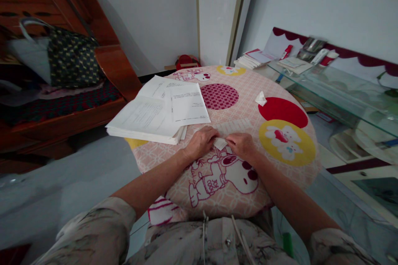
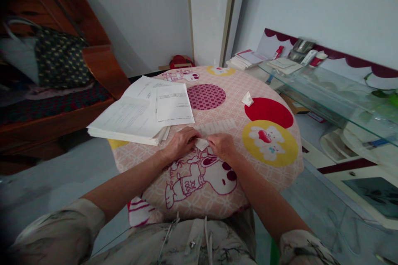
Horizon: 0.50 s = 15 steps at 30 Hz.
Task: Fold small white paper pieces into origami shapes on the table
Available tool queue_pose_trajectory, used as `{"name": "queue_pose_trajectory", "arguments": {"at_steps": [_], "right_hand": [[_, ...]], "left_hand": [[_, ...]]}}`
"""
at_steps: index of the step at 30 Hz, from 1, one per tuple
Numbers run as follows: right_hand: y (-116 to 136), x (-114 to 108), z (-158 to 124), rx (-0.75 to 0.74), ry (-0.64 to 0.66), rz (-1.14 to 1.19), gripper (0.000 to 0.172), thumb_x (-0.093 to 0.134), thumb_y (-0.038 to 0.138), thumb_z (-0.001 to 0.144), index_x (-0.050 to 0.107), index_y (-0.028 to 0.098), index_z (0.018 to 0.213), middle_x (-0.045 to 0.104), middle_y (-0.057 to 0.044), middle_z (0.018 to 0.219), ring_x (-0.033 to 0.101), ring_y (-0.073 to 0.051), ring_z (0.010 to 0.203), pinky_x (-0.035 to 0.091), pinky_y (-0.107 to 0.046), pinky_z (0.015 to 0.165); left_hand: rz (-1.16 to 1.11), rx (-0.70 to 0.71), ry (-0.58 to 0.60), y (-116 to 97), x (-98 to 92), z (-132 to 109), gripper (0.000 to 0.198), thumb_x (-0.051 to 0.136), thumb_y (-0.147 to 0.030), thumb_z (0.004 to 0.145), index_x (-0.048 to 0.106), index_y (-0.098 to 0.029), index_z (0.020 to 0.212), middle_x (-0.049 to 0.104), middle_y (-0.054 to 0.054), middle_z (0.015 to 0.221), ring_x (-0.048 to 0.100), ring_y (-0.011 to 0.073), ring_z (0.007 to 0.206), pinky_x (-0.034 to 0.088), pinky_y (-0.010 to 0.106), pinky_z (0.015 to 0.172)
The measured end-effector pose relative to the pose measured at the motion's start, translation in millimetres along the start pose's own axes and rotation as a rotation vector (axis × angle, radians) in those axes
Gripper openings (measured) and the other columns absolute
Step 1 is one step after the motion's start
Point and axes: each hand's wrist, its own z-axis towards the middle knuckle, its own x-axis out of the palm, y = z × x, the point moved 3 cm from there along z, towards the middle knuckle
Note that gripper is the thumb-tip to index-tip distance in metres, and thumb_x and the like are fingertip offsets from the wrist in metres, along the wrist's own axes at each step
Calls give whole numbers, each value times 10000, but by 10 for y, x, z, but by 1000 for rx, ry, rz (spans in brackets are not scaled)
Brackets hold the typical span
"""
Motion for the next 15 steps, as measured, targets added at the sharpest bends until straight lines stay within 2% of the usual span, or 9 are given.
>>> {"name": "queue_pose_trajectory", "arguments": {"at_steps": [9,15], "right_hand": [[-10,-5,9,66,53,-72,169,526,228,900,683,181,862,705,-71,775,567,-184,681,332,-291,635],[72,-28,-17,-15,104,-164,191,492,135,869,677,159,909,707,-99,797,573,-200,696,327,-306,629]], "left_hand": [[42,-41,53,66,-12,-18,148,528,-106,876,661,-160,910,642,58,849,598,189,853,487,316,802],[76,61,107,29,-42,-38,217,482,-37,861,646,-153,943,629,71,890,583,188,885,478,299,808]]}}
